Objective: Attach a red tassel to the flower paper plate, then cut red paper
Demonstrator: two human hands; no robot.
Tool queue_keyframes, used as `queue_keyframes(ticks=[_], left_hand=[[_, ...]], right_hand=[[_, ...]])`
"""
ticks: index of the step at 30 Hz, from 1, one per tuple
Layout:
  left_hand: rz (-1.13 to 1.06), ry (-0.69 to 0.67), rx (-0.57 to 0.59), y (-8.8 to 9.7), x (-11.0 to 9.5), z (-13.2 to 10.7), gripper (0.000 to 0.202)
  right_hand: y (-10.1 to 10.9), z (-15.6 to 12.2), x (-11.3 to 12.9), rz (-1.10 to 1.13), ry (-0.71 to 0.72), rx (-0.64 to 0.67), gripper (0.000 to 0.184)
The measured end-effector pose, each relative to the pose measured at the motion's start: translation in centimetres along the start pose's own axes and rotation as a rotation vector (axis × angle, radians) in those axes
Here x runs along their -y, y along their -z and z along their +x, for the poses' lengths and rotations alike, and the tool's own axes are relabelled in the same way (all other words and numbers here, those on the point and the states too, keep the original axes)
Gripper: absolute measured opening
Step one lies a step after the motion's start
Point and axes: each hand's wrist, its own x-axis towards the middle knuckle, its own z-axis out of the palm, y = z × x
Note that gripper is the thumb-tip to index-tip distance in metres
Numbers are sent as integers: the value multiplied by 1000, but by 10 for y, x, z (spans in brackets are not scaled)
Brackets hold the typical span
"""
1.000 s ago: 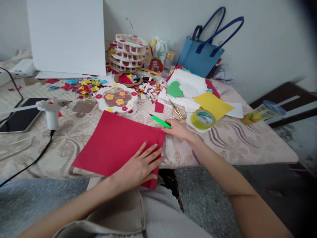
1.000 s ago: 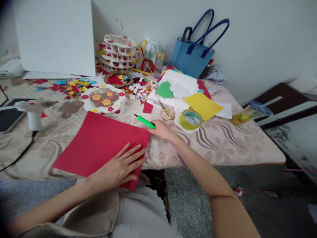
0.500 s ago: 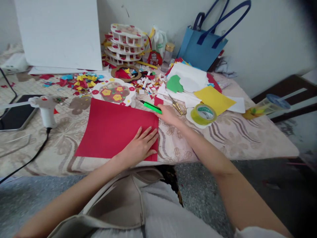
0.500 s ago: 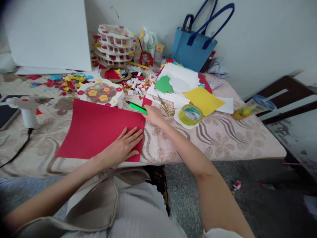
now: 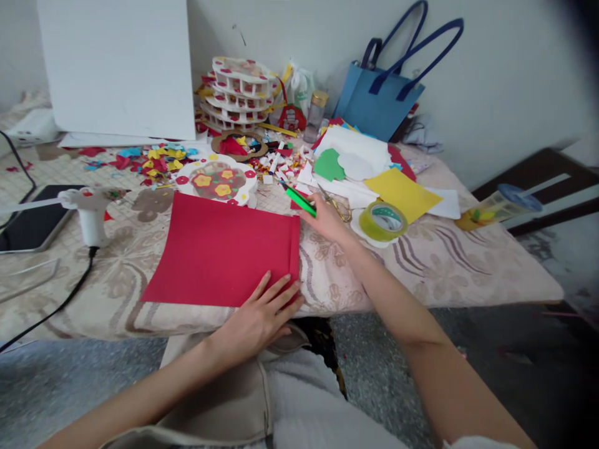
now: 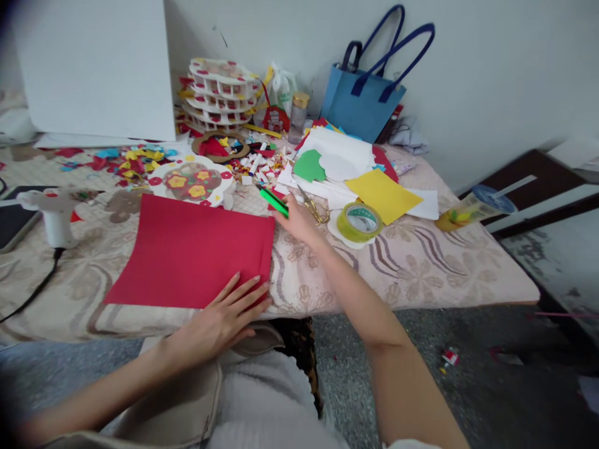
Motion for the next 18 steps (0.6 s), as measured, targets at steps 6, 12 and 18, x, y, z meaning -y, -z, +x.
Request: queue_keyframes(ticks=[6, 12, 18], left_hand=[[-2, -5, -32, -4, 2, -2, 47], [28, -7, -42, -6, 2, -2, 50], [79, -24, -49, -7, 2, -2, 49]], right_hand=[[9, -27, -38, -234, -78, -214, 30], [10, -59, -8, -89, 255, -249, 41], [-5, -108, 22, -32, 588, 201, 54]])
